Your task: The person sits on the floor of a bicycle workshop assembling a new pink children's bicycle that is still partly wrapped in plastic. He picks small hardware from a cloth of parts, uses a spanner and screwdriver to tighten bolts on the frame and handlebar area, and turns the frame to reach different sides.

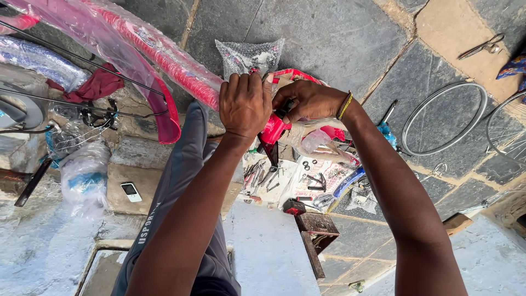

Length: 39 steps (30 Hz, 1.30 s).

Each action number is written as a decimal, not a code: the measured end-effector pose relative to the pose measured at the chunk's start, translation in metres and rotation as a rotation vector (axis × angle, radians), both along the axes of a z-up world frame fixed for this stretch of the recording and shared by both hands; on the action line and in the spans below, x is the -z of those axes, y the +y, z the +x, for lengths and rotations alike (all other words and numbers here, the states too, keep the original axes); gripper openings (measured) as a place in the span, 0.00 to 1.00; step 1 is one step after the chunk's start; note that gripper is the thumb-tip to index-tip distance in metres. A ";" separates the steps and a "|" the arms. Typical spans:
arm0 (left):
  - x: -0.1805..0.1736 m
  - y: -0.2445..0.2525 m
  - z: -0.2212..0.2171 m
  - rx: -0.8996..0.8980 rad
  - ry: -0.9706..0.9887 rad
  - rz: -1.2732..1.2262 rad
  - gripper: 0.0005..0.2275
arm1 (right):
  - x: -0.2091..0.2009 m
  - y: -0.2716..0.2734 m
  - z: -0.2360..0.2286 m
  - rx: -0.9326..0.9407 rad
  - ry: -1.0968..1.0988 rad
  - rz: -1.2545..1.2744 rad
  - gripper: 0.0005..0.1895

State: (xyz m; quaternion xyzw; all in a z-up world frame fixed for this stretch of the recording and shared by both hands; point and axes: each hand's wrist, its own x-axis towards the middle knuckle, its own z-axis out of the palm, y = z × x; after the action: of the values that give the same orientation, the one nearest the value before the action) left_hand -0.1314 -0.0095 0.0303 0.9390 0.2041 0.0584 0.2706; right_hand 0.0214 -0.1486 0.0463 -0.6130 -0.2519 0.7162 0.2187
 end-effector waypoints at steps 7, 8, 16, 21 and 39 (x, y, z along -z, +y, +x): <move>0.001 -0.002 -0.001 0.000 -0.014 -0.002 0.09 | -0.008 0.002 -0.002 0.012 -0.020 -0.035 0.33; 0.003 -0.002 -0.002 0.004 -0.010 -0.002 0.09 | -0.010 0.005 -0.002 -0.012 -0.045 -0.073 0.34; 0.003 -0.002 -0.001 0.015 -0.001 0.007 0.10 | -0.009 -0.001 0.001 0.030 0.056 -0.084 0.34; 0.002 -0.002 -0.001 0.019 -0.014 0.021 0.10 | -0.015 0.004 0.000 0.019 0.031 -0.176 0.29; -0.001 -0.002 -0.002 0.021 -0.011 0.012 0.11 | -0.035 0.028 0.001 -0.065 -0.145 -0.338 0.27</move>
State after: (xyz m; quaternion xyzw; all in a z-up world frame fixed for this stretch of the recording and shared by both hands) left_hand -0.1335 -0.0117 0.0309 0.9424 0.1923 0.0620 0.2665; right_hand 0.0223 -0.1207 0.0813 -0.6824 -0.1625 0.7092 0.0704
